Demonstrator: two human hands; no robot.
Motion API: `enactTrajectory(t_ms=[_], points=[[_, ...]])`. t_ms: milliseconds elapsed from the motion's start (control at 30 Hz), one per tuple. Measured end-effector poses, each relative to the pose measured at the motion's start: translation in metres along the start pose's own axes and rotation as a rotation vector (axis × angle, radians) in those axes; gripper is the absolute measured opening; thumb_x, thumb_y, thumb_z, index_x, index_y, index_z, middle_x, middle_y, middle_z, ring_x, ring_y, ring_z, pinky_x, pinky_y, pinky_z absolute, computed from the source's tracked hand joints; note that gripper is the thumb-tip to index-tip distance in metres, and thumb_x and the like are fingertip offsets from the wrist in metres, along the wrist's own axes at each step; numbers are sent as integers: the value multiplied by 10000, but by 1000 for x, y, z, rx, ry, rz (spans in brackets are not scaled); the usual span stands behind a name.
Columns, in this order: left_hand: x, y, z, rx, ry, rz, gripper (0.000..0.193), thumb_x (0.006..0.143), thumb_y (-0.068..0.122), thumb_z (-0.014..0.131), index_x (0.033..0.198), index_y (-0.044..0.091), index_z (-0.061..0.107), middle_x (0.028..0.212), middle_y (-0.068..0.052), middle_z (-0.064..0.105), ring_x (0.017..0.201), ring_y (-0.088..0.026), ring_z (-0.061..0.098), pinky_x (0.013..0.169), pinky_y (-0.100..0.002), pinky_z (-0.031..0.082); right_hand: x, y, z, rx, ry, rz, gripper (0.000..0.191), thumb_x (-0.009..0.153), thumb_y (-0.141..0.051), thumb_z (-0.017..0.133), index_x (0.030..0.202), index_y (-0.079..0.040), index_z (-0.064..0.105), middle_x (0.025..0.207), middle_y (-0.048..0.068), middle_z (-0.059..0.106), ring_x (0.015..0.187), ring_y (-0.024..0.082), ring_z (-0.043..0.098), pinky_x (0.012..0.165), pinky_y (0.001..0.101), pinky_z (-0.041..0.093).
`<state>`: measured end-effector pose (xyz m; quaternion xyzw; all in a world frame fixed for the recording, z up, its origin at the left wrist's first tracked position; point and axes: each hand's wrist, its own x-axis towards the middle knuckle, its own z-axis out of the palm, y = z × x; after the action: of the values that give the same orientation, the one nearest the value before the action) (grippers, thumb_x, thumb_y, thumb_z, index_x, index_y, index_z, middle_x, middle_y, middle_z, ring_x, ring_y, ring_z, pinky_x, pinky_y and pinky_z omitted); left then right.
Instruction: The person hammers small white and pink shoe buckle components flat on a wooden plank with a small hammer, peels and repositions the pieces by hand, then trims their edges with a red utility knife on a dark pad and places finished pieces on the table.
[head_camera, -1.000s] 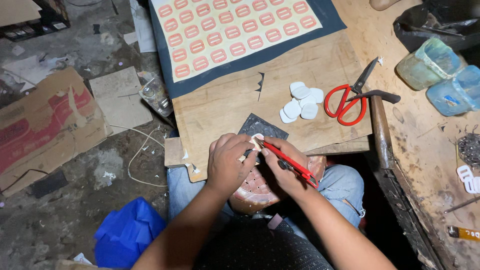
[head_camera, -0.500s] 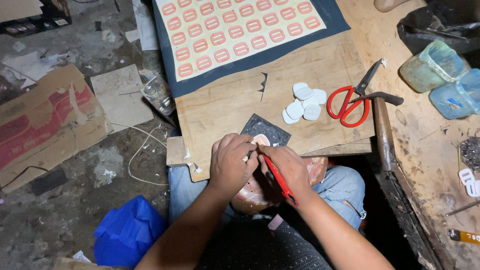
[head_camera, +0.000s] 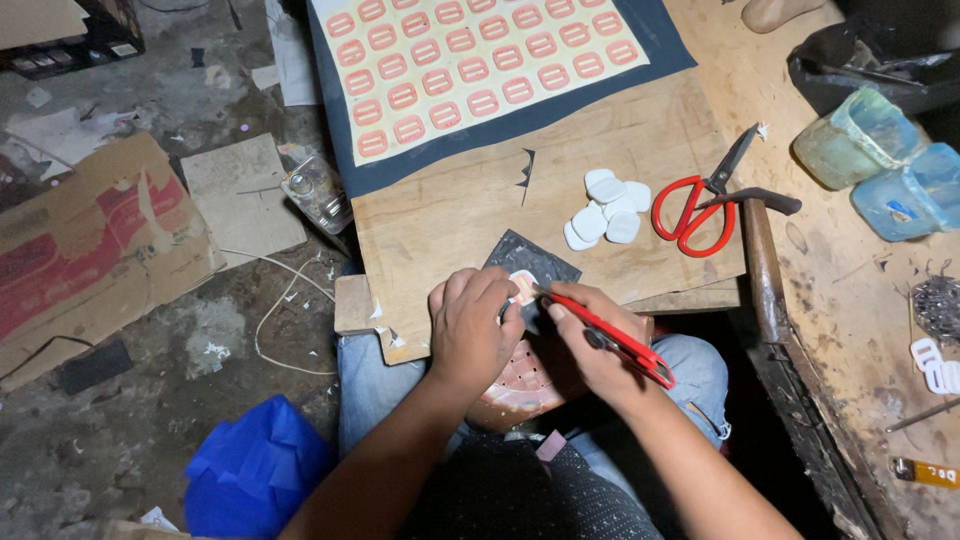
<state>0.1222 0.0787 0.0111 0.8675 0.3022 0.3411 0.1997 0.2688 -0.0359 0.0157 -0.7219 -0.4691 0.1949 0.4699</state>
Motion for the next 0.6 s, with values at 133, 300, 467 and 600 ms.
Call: enactTrajectory(t_ms=[133,300,467,600], points=[[5,4,2,-105,-8,-70,243,749,77,698,987,69,646,1083,-77,637,1085,-299,585,988,-460,387,-3,36,-3,144,182,-19,339,1053,-224,579,1281,22,633,1187,157,700,1089,238,661,974,352,506],[25,-3,5,-312,-50,-95,120,828,28,652,945,56,645,1014,-96,644,871,-289,666,818,-418,524,13,75,-7,694,277,305,367,1066,-280,516,1278,5,609,1105,149,676,966,227,699,908,370,578],[84,-13,37,-562,22,-198,157,858,71,658,1013,48,646,1050,-102,646,852,-260,733,746,-385,583,23,85,-3,843,320,370,363,1034,-271,516,1207,38,599,1100,171,695,966,265,728,885,394,594],[111,-13,55,-239,-14,-108,206,874,111,723,1077,81,706,1086,-98,698,935,-292,699,816,-413,547,20,86,-3,863,283,349,379,1042,-286,512,1223,36,598,1123,171,684,1012,264,708,937,400,588]])
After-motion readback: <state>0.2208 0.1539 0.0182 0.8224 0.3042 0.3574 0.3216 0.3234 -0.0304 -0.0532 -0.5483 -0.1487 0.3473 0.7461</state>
